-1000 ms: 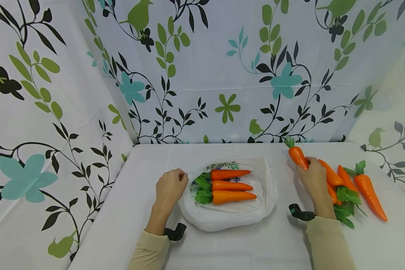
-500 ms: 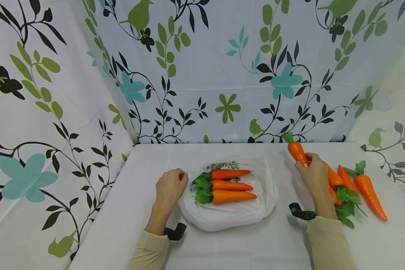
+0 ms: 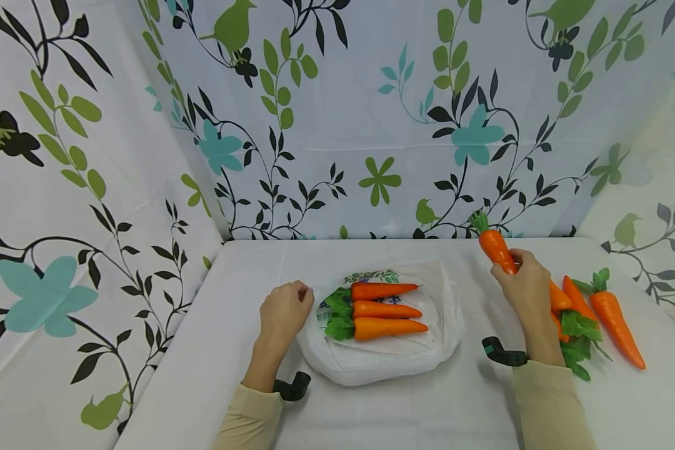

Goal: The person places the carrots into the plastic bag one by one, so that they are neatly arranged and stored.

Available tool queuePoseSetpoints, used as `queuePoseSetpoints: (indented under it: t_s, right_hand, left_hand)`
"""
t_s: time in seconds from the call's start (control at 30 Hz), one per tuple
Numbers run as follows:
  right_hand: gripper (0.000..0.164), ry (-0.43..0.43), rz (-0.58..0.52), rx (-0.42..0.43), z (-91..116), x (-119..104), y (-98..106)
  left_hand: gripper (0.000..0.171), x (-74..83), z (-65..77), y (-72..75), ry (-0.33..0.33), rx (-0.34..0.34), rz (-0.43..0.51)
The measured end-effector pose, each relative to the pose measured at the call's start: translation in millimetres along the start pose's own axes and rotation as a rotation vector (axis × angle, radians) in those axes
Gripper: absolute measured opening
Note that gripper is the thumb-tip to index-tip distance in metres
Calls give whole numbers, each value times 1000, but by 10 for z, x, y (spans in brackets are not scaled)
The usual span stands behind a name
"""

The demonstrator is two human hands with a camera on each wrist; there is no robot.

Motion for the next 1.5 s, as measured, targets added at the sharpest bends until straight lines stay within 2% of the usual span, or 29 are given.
queuePoseSetpoints:
  t_s: [0.33, 0.87, 1.5]
  right_hand:
    - [59, 53, -29, 41, 65, -128, 74]
    - [54, 194, -63, 71, 220, -415, 135]
    - [48, 358, -86, 100, 465, -754, 88]
  left_hand:
    - [22, 7, 8, 3, 6, -9, 0]
    - [22, 22, 6, 13, -15, 10, -9]
    - [21, 21, 7, 30, -9, 13, 7]
Point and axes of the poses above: each hand's wrist, its own z-axis away from the middle knuckle, its own y-axis out of the back of the hand, x = y × z, the point moved 6 cm from there along -z, towards the middle knuckle, and after that the axes turned 11 degrees about -y, right-handed, at the moved point
